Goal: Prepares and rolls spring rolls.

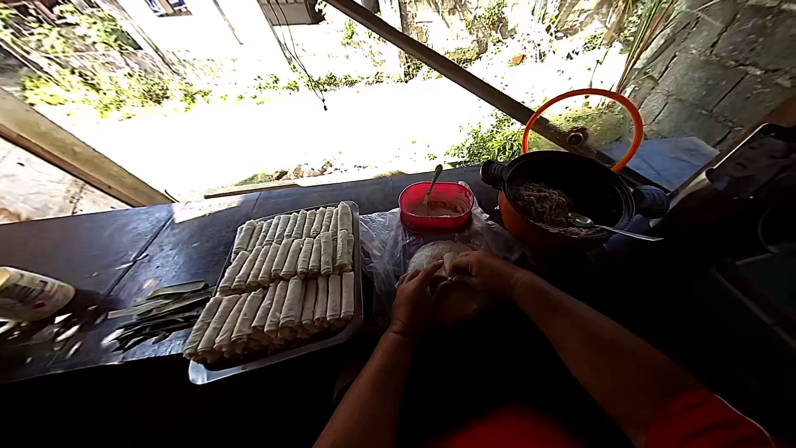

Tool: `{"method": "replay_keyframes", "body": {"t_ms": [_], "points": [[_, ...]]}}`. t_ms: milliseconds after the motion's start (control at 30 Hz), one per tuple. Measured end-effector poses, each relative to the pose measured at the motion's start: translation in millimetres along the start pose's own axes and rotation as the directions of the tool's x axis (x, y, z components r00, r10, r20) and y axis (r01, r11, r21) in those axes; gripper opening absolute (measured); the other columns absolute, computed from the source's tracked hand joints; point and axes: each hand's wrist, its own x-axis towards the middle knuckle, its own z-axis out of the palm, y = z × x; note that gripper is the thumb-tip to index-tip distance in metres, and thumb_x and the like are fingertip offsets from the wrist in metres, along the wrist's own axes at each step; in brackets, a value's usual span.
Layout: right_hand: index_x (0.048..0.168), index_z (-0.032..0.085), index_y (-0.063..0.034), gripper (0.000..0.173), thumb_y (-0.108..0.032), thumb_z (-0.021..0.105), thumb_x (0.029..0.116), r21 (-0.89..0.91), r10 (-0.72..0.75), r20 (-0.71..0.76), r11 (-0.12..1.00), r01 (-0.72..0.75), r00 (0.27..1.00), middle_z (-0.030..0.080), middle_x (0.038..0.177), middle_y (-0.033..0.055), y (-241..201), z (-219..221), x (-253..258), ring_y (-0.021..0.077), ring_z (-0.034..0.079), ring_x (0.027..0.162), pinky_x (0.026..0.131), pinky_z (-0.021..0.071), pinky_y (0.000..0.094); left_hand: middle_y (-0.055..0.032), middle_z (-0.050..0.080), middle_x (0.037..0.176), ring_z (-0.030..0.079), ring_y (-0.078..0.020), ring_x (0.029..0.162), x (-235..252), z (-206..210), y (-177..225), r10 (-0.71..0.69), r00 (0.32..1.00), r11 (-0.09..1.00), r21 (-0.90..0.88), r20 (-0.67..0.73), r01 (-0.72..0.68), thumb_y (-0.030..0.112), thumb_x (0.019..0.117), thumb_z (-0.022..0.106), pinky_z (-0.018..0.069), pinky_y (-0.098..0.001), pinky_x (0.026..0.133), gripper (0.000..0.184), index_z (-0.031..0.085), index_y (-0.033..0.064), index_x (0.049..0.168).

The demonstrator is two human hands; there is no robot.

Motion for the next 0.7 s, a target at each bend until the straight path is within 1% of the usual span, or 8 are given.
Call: {"method": "replay_keyframes", "body": {"t_ms": [133, 200, 300, 333, 367, 433, 567, 700], "points": [[0.112, 0.075, -0.0095, 0.024, -0.024, 0.057, 0.1032, 0.003, -0.033, -0.044, 0.999, 0.033, 0.998, 0.073, 0.111, 0.0076, 3, 4, -2, 0.0176, 0.066, 0.112, 0.106, 0.0494, 0.0374, 0.0111, 0.075, 0.115, 0.066, -0.0104, 0.113, 0, 0, 1, 0.034, 0.999, 0.999, -0.014, 0.006, -0.034, 0.036, 0.0928, 0.072, 0.0471, -0.0480, 0.106, 0.045, 0.066, 0.0220, 0.135], [0.114, 0.074, -0.0074, 0.025, -0.022, 0.057, 0.1039, 0.031, -0.021, -0.027, 0.999, 0.022, 0.999, 0.073, 0.112, 0.0091, 1, 2, -2, 0.0184, 0.067, 0.112, 0.105, 0.0496, 0.0376, 0.0102, 0.075, 0.115, 0.067, -0.0099, 0.111, -1, -2, 3, 0.043, 0.999, 0.999, -0.013, 0.023, -0.043, 0.034, 0.0944, 0.070, 0.0459, -0.0475, 0.107, 0.043, 0.066, 0.0208, 0.135], [0.123, 0.067, -0.0069, 0.027, -0.020, 0.064, 0.0998, 0.106, 0.012, 0.002, 0.994, -0.012, 1.000, 0.071, 0.105, 0.0090, 3, -3, -6, 0.0169, 0.068, 0.096, 0.094, 0.0553, 0.0377, 0.0114, 0.077, 0.108, 0.068, -0.0078, 0.106, -1, 0, 3, 0.038, 0.999, 0.999, 0.008, 0.037, -0.038, 0.036, 0.0980, 0.066, 0.0456, -0.0449, 0.107, 0.039, 0.066, 0.0209, 0.134], [0.122, 0.068, -0.0062, 0.027, -0.018, 0.066, 0.0981, 0.116, 0.010, 0.000, 0.993, -0.010, 1.000, 0.071, 0.107, 0.0093, 5, -4, -8, 0.0169, 0.068, 0.097, 0.094, 0.0555, 0.0375, 0.0118, 0.077, 0.109, 0.068, -0.0076, 0.107, 0, 0, 2, 0.038, 0.998, 0.999, 0.023, 0.047, -0.039, 0.038, 0.0991, 0.064, 0.0455, -0.0447, 0.108, 0.038, 0.066, 0.0217, 0.134], [0.117, 0.070, -0.0061, 0.024, -0.019, 0.067, 0.0976, 0.101, 0.000, -0.009, 0.995, 0.001, 1.000, 0.071, 0.109, 0.0091, 6, -4, -10, 0.0172, 0.067, 0.101, 0.097, 0.0543, 0.0379, 0.0115, 0.076, 0.110, 0.068, -0.0082, 0.108, 1, 0, 2, 0.035, 0.998, 0.999, 0.032, 0.058, -0.037, 0.039, 0.1002, 0.062, 0.0453, -0.0449, 0.108, 0.038, 0.066, 0.0220, 0.134], [0.114, 0.072, -0.0087, 0.021, -0.022, 0.064, 0.1000, 0.033, -0.012, -0.031, 0.999, 0.013, 0.999, 0.071, 0.113, 0.0069, 6, -3, -14, 0.0164, 0.066, 0.108, 0.101, 0.0526, 0.0371, 0.0118, 0.076, 0.110, 0.068, -0.0084, 0.107, 1, -1, 3, 0.030, 0.997, 0.998, 0.048, 0.069, -0.033, 0.041, 0.1017, 0.060, 0.0457, -0.0446, 0.107, 0.037, 0.066, 0.0225, 0.134], [0.113, 0.076, -0.0119, 0.024, -0.026, 0.059, 0.1037, -0.018, -0.024, -0.073, 1.000, 0.023, 0.997, 0.071, 0.116, 0.0052, 6, 1, -17, 0.0154, 0.065, 0.113, 0.104, 0.0509, 0.0354, 0.0132, 0.076, 0.111, 0.068, -0.0069, 0.106, 2, -1, 2, 0.024, 0.998, 0.998, 0.064, 0.064, -0.028, 0.043, 0.1025, 0.058, 0.0468, -0.0430, 0.105, 0.037, 0.066, 0.0235, 0.133], [0.116, 0.077, -0.0122, 0.026, -0.021, 0.055, 0.1047, 0.013, -0.016, -0.061, 1.000, 0.017, 0.998, 0.072, 0.120, 0.0054, 5, -2, -16, 0.0149, 0.064, 0.118, 0.107, 0.0489, 0.0341, 0.0116, 0.074, 0.120, 0.065, -0.0089, 0.116, 5, -5, 7, 0.079, 0.995, 0.994, 0.071, 0.061, -0.083, 0.039, 0.0989, 0.063, 0.0452, -0.0454, 0.106, 0.039, 0.065, 0.0248, 0.135]]}}
